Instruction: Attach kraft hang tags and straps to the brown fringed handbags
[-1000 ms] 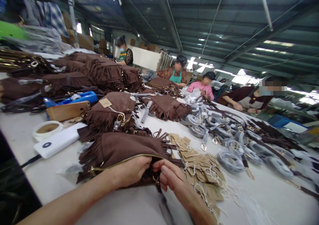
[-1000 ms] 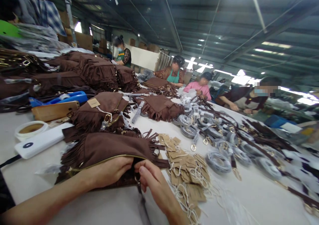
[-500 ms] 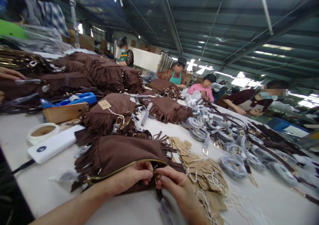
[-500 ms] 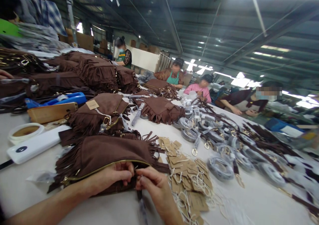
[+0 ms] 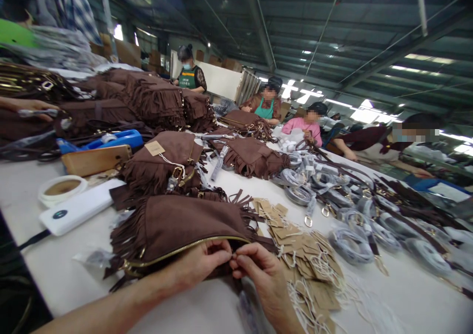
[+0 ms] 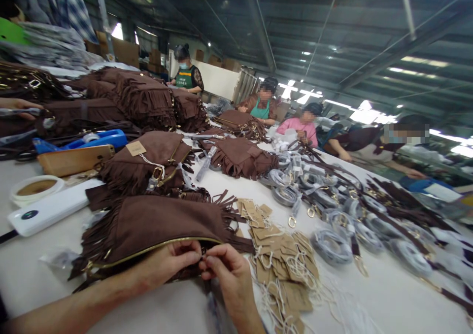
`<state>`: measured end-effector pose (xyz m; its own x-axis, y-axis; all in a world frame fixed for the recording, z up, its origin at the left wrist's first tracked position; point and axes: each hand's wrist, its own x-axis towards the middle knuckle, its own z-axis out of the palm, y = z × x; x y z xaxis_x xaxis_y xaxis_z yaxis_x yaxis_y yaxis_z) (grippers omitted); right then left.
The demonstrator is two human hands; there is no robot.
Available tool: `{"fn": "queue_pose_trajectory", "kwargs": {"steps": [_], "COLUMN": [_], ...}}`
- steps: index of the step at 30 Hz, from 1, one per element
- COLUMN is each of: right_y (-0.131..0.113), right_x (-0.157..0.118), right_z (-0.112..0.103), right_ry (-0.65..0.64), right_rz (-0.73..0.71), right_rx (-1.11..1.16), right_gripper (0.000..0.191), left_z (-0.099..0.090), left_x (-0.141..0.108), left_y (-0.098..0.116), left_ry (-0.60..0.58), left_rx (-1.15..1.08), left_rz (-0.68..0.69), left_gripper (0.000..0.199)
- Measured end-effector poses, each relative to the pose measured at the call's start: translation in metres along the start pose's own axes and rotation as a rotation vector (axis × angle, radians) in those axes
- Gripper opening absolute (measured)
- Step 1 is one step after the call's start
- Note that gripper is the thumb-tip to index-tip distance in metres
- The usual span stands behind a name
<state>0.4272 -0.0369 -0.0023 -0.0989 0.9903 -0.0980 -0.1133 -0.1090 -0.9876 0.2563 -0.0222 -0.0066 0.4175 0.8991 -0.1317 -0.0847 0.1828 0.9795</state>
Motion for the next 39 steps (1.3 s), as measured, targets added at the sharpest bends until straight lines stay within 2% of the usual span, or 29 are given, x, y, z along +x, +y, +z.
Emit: {"fn": "queue_pose_trajectory", "kwargs": {"steps": [4,15,22,28,34,39], "right_y": [0.005,-0.003,0.012,0.016,0.013,0.015], "right_x": [0.0,-0.001,-0.002,-0.003,-0.001,-0.002], "right_z": [-0.002,0.004,0.003,0.006,0.011,0.007], "right_ry": [-0.033,-0.022,-0.019,0.035,0.109,0.108], "right_rz": [-0.05,-0.046,-0.203,-0.159,-0.028,0.029], "right_rx": [-0.05,-0.08,-0.174,-0.131,0.053,0.048], "right_gripper": [0.032,0.028,0.019,0.02,0.038,0.04], "left_z": [0.005,0.007,0.009,0.008,0.008,0.009], "left_x": [-0.001,-0.003,-0.003,-0.002,0.0,0.003], "left_y": [0.004,0.003,0.0,0.001,-0.003,-0.008], "left_ry": [0.017,0.033,0.109,0.107,0.119,0.129], "left_rx": [0.14,0.215,0.245,0.245,0.215,0.185], "left_rz": [0.098,0.088,0.098,0.093,0.12,0.127], "left_gripper": [0.02,0.02,0.02,0.021,0.019,0.018]}}
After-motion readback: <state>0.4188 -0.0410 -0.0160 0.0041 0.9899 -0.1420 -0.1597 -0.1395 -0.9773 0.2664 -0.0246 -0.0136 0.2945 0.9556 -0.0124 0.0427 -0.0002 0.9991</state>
